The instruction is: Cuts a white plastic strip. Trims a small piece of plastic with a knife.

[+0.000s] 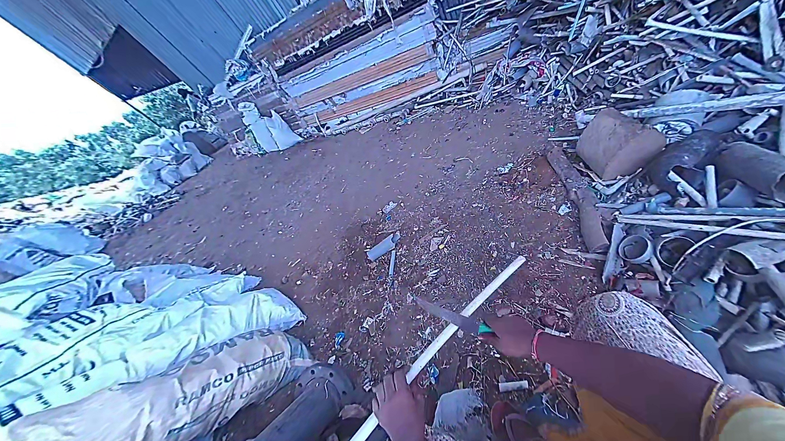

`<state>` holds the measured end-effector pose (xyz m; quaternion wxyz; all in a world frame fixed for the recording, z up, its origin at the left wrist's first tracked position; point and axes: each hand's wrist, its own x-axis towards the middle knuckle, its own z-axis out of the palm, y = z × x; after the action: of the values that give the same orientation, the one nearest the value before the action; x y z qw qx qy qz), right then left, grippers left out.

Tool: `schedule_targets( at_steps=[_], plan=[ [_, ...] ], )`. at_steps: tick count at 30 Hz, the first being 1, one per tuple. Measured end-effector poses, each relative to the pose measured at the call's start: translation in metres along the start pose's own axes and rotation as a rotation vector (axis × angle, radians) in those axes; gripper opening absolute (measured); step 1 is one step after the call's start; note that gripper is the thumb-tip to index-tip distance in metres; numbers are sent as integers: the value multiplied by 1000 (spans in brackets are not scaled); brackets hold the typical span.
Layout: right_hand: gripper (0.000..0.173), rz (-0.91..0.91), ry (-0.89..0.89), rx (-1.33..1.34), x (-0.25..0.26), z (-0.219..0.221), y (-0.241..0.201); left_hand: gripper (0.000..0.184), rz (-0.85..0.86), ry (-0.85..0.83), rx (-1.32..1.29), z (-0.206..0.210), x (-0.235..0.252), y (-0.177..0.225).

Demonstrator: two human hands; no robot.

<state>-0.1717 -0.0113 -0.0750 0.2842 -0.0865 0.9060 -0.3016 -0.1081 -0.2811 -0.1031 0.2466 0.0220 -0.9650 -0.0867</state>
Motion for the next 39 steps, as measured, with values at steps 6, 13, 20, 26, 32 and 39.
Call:
schedule_targets(
  at_steps=[6, 13, 20, 26, 32, 39],
  plan=[
    [58, 340, 306, 204, 17, -56, 41, 25, -118, 9, 23, -10, -4, -8],
    [45, 206, 658, 1450, 16, -80, 56, 26, -31, -10, -46, -10, 0, 0],
    [13, 1, 760, 1741, 0, -95, 56, 31, 262, 200, -87, -5, 18, -11],
    [6, -153, 717, 1864, -31, -96, 32, 44, -177, 256, -93, -24, 65, -9],
    [10, -54, 480, 1857, -56, -22, -34, 56, -1261, -45, -1406, -38, 50, 56],
    [25, -228, 178, 1367, -66, 44, -43, 22, -1365, -235, -1845, -9, 14, 78]
  ],
)
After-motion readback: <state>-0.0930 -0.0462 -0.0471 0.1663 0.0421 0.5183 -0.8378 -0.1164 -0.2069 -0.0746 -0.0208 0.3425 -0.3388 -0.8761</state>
